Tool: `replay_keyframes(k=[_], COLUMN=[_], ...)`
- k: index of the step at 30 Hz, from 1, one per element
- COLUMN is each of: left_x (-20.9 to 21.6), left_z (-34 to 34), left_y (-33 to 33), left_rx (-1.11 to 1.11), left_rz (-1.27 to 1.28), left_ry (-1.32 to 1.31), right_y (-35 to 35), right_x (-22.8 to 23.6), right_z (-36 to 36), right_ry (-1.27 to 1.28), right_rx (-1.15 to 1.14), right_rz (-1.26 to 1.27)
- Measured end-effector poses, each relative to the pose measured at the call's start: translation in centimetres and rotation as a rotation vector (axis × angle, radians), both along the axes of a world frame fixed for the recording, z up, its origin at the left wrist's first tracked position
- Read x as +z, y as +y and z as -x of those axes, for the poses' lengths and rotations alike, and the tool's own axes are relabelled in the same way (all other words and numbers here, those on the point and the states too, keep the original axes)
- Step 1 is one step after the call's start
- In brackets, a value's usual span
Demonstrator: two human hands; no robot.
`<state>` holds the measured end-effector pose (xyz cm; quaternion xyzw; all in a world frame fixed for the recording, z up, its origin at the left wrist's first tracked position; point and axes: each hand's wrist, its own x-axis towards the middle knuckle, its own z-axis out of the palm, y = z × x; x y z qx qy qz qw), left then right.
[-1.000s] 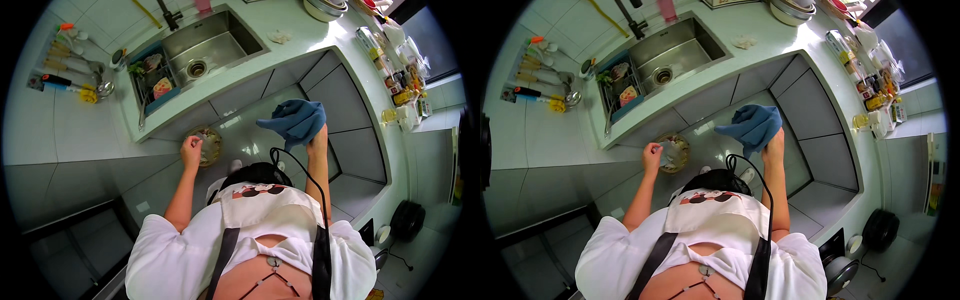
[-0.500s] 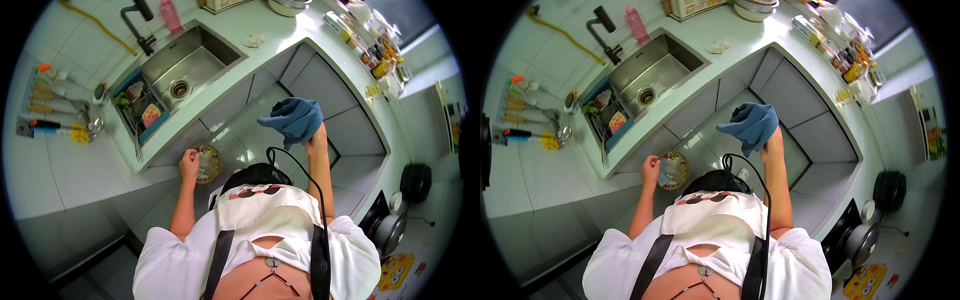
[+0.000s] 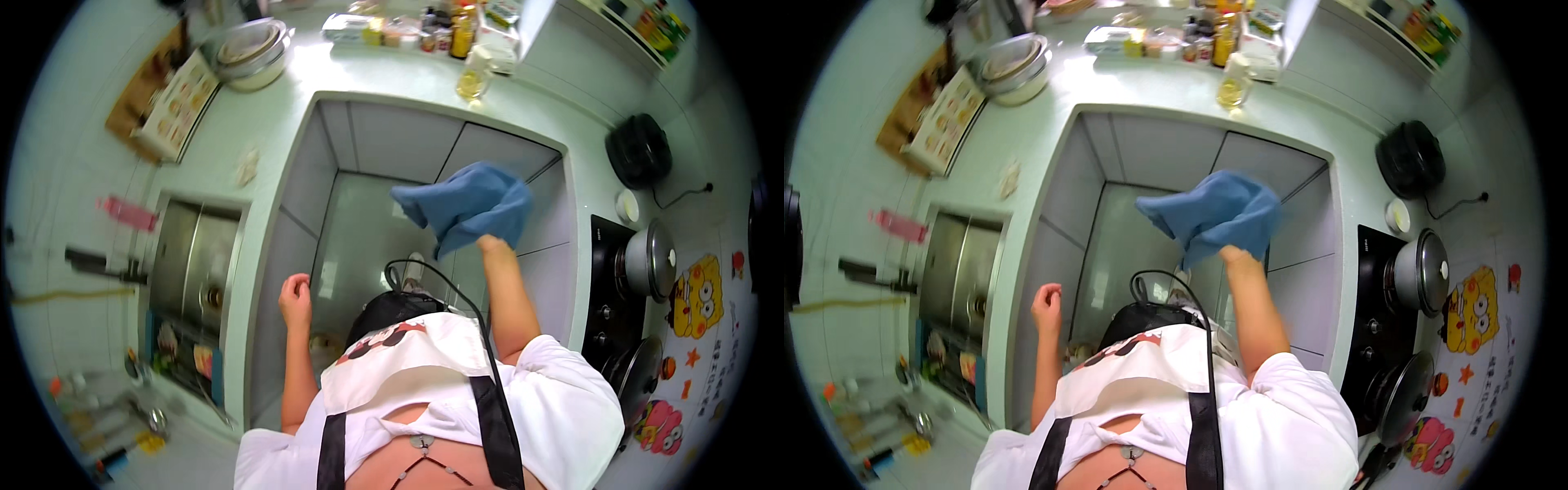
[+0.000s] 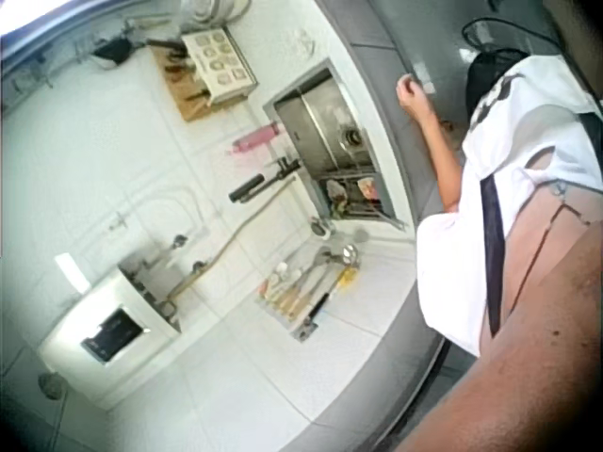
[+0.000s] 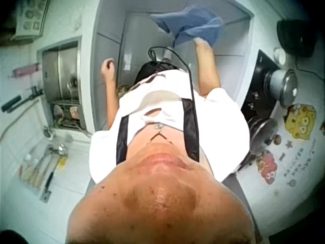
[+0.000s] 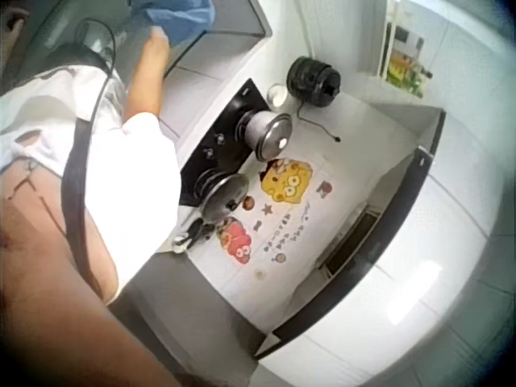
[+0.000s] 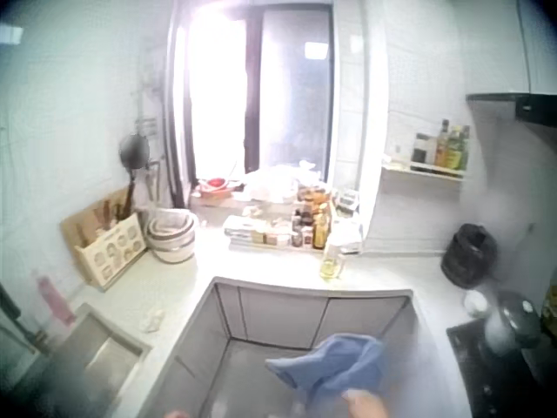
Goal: The person spoons a powder from one container into another, then wipes several seasoning bottles and jars with a blue cloth and organizes them on a shelf.
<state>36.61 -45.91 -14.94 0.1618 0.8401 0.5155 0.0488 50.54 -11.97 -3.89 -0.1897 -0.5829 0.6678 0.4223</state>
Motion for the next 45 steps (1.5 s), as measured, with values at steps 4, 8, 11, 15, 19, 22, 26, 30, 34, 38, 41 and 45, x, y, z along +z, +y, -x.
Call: replay_keyframes(k=[4,8,11,15,19,22,26,30,34,38,41,45], left_x=[0.9,2.5,3.8,3.8,5.1,7.6,8.7,10.1,11.0,11.2,11.1,10.7], left_z=[2.5,5.2,7.3,8.9,10.5,12.4,16.0,18.9,20.3,20.6,20.7,20.9], left_y=[6.9,14.0,20.2,28.1,35.3,41.0,48.0,55.7,62.8,66.9,68.3,68.8], left_rx=[-0.066,-0.191,-0.273,-0.412,-0.613,-0.74,-0.878,-0.989,-1.106,-1.159,-1.205,-1.267], left_rz=[0.007,-0.004,0.051,-0.027,-0.086,-0.08,-0.038,-0.04,-0.052,-0.002,0.052,0.114], left_ry=[-0.057,-0.055,-0.02,-0.021,0.043,0.134,0.294,0.47,0.68,0.728,0.734,0.717], right_y=[2.9,10.1,15.5,19.7,24.0,27.9,33.5,34.4,38.1,37.6,38.1,40.2], right_x=[5.1,2.3,-0.8,-1.7,-0.2,-0.9,-4.2,-2.8,-6.7,-3.5,-3.2,-5.3], right_z=[2.9,3.3,3.6,5.7,7.6,8.9,11.2,13.7,14.8,15.8,15.5,14.7], right_ry=[-1.047,-0.755,-0.58,-0.406,-0.552,-0.326,-0.826,-0.141,-0.212,-0.331,-0.454,-0.71], right_rx=[-0.145,-0.136,-0.216,-0.27,-0.319,-0.302,-0.389,-0.323,-0.378,-0.31,-0.191,-0.036], right_rz=[-0.718,-0.658,-0.497,-0.219,-0.152,0.104,-0.422,0.43,0.109,0.322,0.458,-0.021])
